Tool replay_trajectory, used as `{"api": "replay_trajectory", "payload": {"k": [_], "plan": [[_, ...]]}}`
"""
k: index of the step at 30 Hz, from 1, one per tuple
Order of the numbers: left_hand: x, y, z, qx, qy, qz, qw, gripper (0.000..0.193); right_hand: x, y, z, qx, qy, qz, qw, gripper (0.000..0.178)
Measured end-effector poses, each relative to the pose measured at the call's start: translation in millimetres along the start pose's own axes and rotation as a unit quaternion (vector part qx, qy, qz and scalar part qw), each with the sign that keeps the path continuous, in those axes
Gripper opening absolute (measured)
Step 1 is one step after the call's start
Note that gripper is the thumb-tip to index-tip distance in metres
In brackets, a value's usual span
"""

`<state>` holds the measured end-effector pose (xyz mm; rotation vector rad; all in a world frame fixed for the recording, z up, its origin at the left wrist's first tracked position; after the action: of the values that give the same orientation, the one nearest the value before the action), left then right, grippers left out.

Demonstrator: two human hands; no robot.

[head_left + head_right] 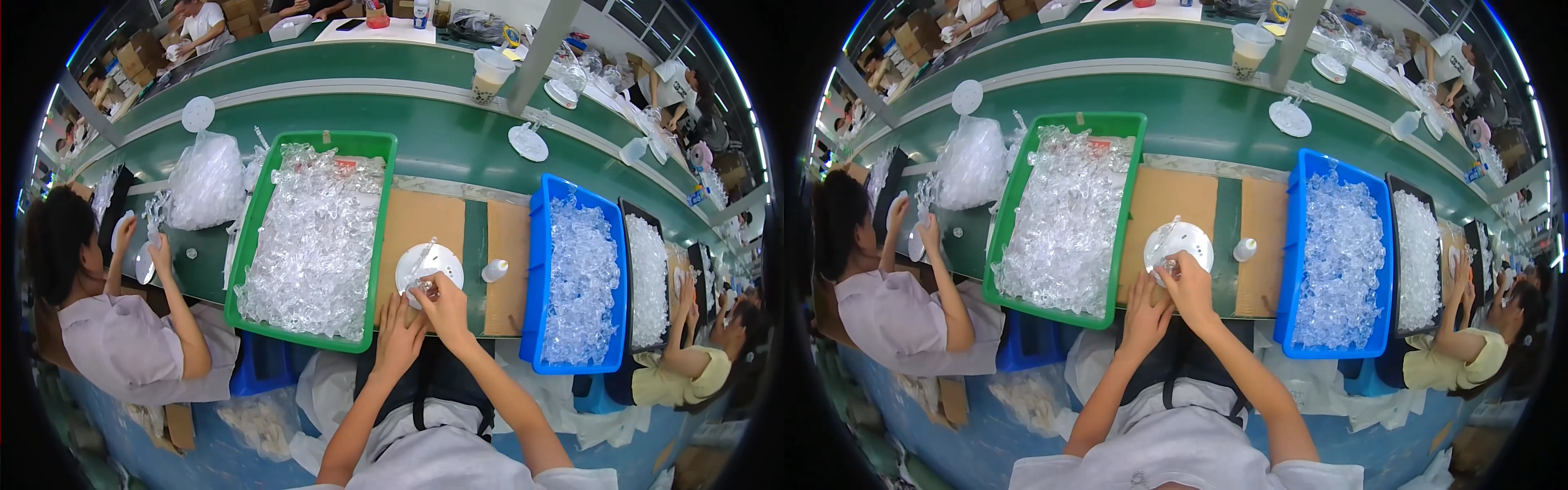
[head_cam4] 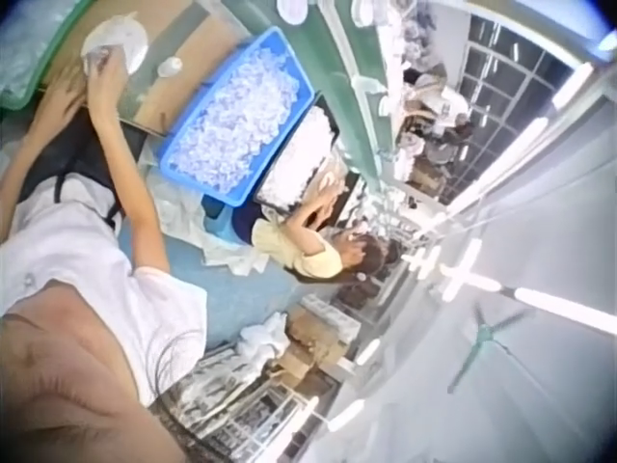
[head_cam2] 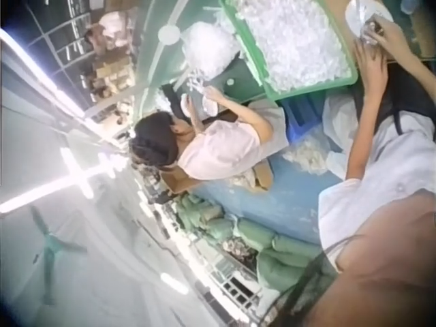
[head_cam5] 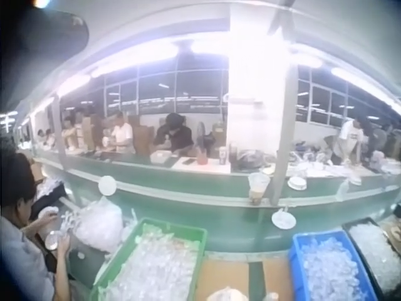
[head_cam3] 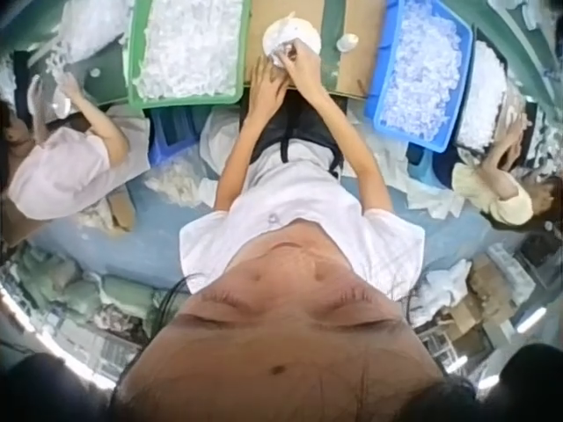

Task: Assembling decorative light components by gluing clear plastic crystals onto a circular base plate.

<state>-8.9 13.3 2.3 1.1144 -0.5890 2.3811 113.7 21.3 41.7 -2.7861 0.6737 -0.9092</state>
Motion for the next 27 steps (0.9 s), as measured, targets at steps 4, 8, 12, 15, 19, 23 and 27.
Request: {"api": "replay_trajectory", "payload": {"k": [4, 8, 12, 15, 19, 23, 27], "plan": [[-1.9, 2.3, 1.0, -0.006, 0.001, 0.018, 1.0, 0.03, -5.1, -5.7, 5.8, -0.008, 0.026, 0.003, 1.0, 0.025], [-6.6, 5.2, 0.6, 0.009, -0.007, 0.007, 1.0, 0.041, -3.6, -8.1, 4.6, -0.004, 0.079, 0.01, 0.997, 0.025], [-8.1, 6.7, 1.2, 0.003, 0.002, 0.009, 1.0, 0.044, -1.5, -11.6, 3.6, 0.002, 0.087, -0.001, 0.996, 0.024], [-10.9, 7.7, -0.3, 0.003, 0.0, 0.009, 1.0, 0.045, -4.3, -12.5, 9.0, -0.01, 0.057, -0.013, 0.998, 0.025], [-8.5, 8.4, -0.4, 0.009, 0.001, 0.012, 1.0, 0.041, -6.2, -12.7, 6.9, -0.016, 0.038, -0.01, 0.999, 0.026], [-6.6, 7.5, -1.2, 0.009, -0.006, 0.01, 1.0, 0.042, -10.4, -10.3, 0.4, 0.005, 0.1, -0.017, 0.995, 0.026], [-2.3, -1.3, -1.7, -0.005, 0.02, 0.002, 1.0, 0.047, -18.0, -9.0, -0.7, 0.044, 0.192, -0.023, 0.98, 0.025]]}}
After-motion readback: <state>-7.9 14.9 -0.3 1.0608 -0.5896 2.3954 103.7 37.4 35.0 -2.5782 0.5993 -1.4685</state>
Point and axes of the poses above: each hand's wrist, its own y-axis away from the middle knuckle, its own x-axis out of the back of the hand, z = x × y, the point moved 5 cm from there along -y, towards the middle knuckle, and after that the axes turned 7 degrees about x, right-handed, at the moved point
